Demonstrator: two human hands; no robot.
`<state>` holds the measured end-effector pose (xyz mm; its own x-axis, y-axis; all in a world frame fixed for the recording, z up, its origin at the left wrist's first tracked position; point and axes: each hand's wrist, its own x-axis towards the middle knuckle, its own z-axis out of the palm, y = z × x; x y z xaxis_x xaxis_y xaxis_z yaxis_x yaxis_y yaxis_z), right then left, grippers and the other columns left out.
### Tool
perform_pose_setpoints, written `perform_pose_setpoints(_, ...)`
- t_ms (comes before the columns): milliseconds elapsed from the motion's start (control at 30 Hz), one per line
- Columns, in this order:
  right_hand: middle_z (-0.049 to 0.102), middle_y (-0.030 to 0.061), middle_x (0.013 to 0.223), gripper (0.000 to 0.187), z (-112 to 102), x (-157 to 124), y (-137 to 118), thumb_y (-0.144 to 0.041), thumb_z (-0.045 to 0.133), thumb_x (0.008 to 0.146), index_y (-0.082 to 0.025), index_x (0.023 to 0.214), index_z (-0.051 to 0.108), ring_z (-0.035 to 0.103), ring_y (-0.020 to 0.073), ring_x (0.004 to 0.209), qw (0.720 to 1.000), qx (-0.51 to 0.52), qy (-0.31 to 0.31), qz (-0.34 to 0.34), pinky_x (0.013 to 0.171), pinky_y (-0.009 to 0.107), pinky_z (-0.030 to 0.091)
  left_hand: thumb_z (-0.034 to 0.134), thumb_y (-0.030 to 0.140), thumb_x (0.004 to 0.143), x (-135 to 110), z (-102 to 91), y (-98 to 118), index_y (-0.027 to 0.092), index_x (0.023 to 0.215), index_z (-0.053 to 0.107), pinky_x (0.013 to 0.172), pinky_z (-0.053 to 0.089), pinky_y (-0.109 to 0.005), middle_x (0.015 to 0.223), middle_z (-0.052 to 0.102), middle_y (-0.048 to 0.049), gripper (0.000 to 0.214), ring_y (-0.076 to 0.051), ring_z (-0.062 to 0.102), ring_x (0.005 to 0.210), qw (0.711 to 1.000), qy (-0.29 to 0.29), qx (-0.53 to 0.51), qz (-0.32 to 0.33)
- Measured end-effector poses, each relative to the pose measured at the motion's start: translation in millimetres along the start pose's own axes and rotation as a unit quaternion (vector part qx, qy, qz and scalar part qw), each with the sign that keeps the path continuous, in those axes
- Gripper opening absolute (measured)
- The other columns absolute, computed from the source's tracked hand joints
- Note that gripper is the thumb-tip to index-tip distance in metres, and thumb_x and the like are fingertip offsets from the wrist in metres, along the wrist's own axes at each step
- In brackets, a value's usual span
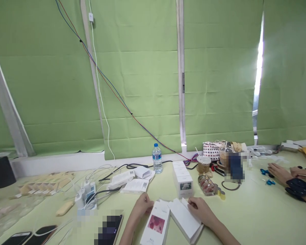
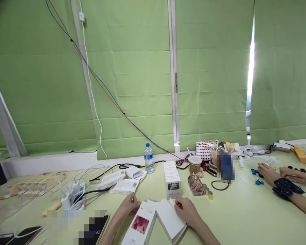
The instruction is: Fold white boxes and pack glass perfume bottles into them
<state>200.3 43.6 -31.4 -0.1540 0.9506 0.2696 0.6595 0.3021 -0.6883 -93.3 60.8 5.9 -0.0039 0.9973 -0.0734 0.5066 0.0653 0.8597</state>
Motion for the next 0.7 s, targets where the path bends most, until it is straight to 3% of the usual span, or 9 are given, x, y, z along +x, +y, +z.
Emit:
perform_pose_setpoints(200, 0.064, -0.0006, 0.064, 0.022, -0.5, 1.1, 0.8, -0.019, 0.044, 0.078, -0.021, 0.072, 0.065, 0.058, 0.0177, 0.064, 1.0, -0.023, 0.0, 0.009, 0.058, 0.024, 0.035, 0.072, 0.061, 0.057, -0.6, 1.1, 1.7, 0.021, 0.057, 0.046, 0.054, 0.04, -0.03, 0.046, 0.05, 0.0042, 0.047, -0.02, 0.058, 0.054, 0.998, -0.029, -0.05, -0.011)
perform_pose_setpoints(367, 0.068, 0.0023, 0.069, 0.024, 2.4, 1.5, 0.5, -0.019, 0.043, 0.08, -0.021, 0.078, 0.067, 0.062, 0.0206, 0.068, 0.998, -0.054, 0.007, 0.025, 0.061, 0.026, 0.036, 0.088, 0.04, 0.045, -3.7, 5.4, 4.7, 0.015, 0.078, 0.063, 0.058, 0.043, -0.03, 0.057, 0.06, 0.0012, 0.048, -0.021, 0.061, 0.06, 0.986, -0.112, -0.123, -0.02)
perform_pose_setpoints(500, 0.073, 0.0036, 0.081, 0.024, 3.7, 0.3, -0.4, -0.022, 0.044, 0.082, -0.024, 0.086, 0.068, 0.066, 0.0223, 0.079, 0.998, -0.064, 0.004, 0.028, 0.064, 0.026, 0.038, 0.091, 0.022, 0.038, -4.5, 17.5, 7.2, 0.016, 0.096, 0.06, 0.062, 0.045, -0.029, 0.057, 0.061, 0.0039, 0.067, -0.017, 0.061, 0.059, 0.965, -0.17, -0.201, -0.017)
perform_pose_setpoints(700, 0.076, 0.0034, 0.086, 0.023, 5.1, -2.1, 0.5, -0.025, 0.053, 0.077, -0.026, 0.096, 0.067, 0.068, 0.0242, 0.083, 0.997, -0.071, 0.001, 0.036, 0.066, 0.025, 0.04, 0.09, 0.028, 0.045, -13.5, 48.2, 14.8, 0.019, 0.113, 0.046, 0.077, 0.052, -0.037, 0.082, 0.065, -0.0025, 0.081, -0.023, 0.068, 0.08, 0.925, -0.177, -0.335, -0.021)
